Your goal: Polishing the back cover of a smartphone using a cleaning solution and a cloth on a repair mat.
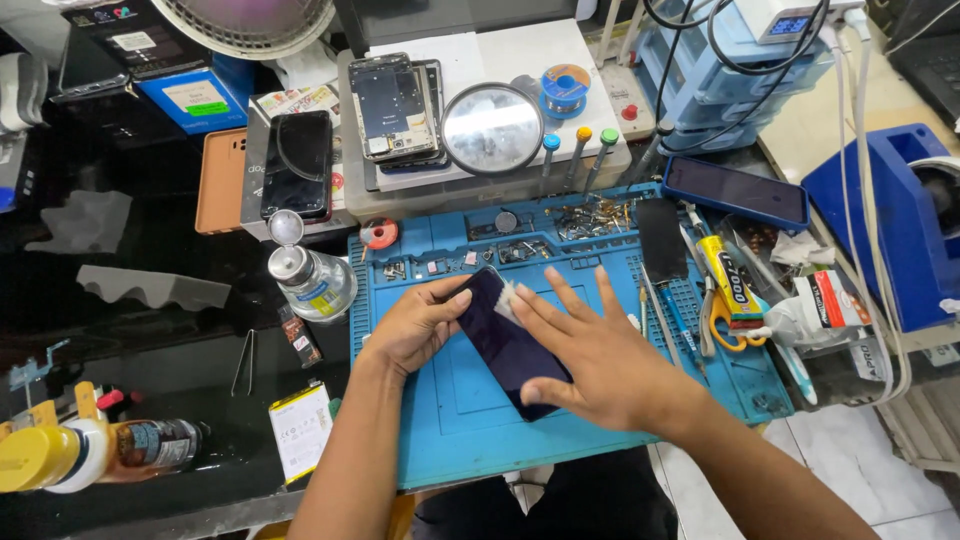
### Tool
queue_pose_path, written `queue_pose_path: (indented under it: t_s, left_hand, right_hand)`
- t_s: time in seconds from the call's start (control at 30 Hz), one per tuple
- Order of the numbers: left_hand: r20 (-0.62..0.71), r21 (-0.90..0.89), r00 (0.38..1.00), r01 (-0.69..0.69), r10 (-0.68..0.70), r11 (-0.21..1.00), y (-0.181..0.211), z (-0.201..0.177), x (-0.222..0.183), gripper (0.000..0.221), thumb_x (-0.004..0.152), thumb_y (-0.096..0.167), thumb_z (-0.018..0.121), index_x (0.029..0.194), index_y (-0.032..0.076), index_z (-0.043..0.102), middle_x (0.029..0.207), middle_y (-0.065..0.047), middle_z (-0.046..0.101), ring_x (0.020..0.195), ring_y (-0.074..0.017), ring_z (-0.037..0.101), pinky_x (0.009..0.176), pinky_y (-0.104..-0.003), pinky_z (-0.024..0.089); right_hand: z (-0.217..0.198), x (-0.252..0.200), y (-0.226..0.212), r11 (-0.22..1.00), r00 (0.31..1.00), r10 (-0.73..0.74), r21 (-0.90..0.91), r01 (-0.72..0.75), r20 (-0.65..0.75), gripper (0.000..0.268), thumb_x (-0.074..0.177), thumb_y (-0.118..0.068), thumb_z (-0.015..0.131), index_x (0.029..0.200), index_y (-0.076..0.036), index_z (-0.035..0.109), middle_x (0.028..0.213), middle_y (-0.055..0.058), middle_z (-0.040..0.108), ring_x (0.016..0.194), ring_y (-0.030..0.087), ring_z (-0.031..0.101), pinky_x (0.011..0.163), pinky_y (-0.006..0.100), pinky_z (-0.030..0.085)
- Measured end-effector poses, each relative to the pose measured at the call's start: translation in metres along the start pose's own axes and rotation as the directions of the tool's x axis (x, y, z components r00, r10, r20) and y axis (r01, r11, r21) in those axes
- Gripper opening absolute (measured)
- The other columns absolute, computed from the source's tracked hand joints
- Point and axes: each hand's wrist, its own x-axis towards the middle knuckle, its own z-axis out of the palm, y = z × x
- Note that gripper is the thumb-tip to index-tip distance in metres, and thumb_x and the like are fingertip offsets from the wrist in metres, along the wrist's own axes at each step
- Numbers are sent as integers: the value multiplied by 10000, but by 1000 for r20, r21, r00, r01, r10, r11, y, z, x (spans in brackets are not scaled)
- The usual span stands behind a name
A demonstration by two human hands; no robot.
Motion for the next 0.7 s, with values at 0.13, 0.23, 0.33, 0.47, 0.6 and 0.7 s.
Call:
queue_pose_path:
  t_s: [0.13, 0.23, 0.33, 0.47, 0.6, 0.7]
  left_hand:
    - [3, -10, 1000, 5, -5, 1000, 3, 1, -3, 489, 905, 28, 658, 1386, -50, 621, 1271, -185, 708, 1135, -259, 681, 1040, -379, 554]
    - [-4, 17, 1000, 19, -19, 1000, 4, 2, -2, 504, 899, 48, 663, 1394, -39, 619, 1291, -182, 705, 1154, -264, 678, 1046, -375, 553]
    - [7, -20, 1000, 14, -14, 1000, 1, 0, -1, 501, 890, 31, 669, 1381, -50, 620, 1293, -193, 699, 1177, -273, 671, 1068, -379, 543]
    - [11, 10, 1000, 8, -8, 1000, 2, -1, -2, 528, 880, 67, 687, 1395, -30, 619, 1297, -175, 704, 1184, -255, 670, 1075, -373, 534]
    - [75, 14, 996, -46, 45, 999, -3, -4, 0, 510, 890, 89, 691, 1380, -38, 625, 1306, -177, 699, 1181, -265, 667, 1052, -378, 544]
    - [87, -2, 995, -40, 40, 999, 0, -3, -3, 526, 899, 81, 678, 1406, -33, 600, 1321, -192, 690, 1194, -261, 668, 1055, -363, 543]
  right_hand:
    - [-9, -60, -29, 938, 998, 31, -343, -48, -54, 1151, 877, -993, 376, 1650, -160, 193, 1736, -21, 201, 1634, 279, 86, 1297, 550, 16]
    - [-4, -87, -41, 950, 997, 57, -305, -67, -42, 1232, 800, -1034, 337, 1643, -148, 182, 1733, -2, 190, 1626, 269, 107, 1285, 595, 32]
    - [3, -91, -44, 954, 995, 83, -282, -96, -61, 1172, 819, -993, 247, 1641, -160, 193, 1734, 9, 185, 1631, 303, 90, 1266, 627, 38]
    - [-1, -60, -35, 950, 994, 65, -300, -87, -82, 1162, 840, -990, 322, 1625, -143, 196, 1749, 24, 138, 1628, 337, 48, 1270, 612, 13]
    - [6, -7, -14, 879, 993, 34, -469, -82, -109, 1136, 911, -977, 135, 1663, -127, 87, 1737, 19, 90, 1612, 349, -4, 1271, 626, -54]
    - [14, 36, 2, 831, 983, 23, -542, -122, -185, 1057, 980, -970, 121, 1691, -188, 105, 1746, -27, 120, 1601, 310, 69, 1268, 606, 11]
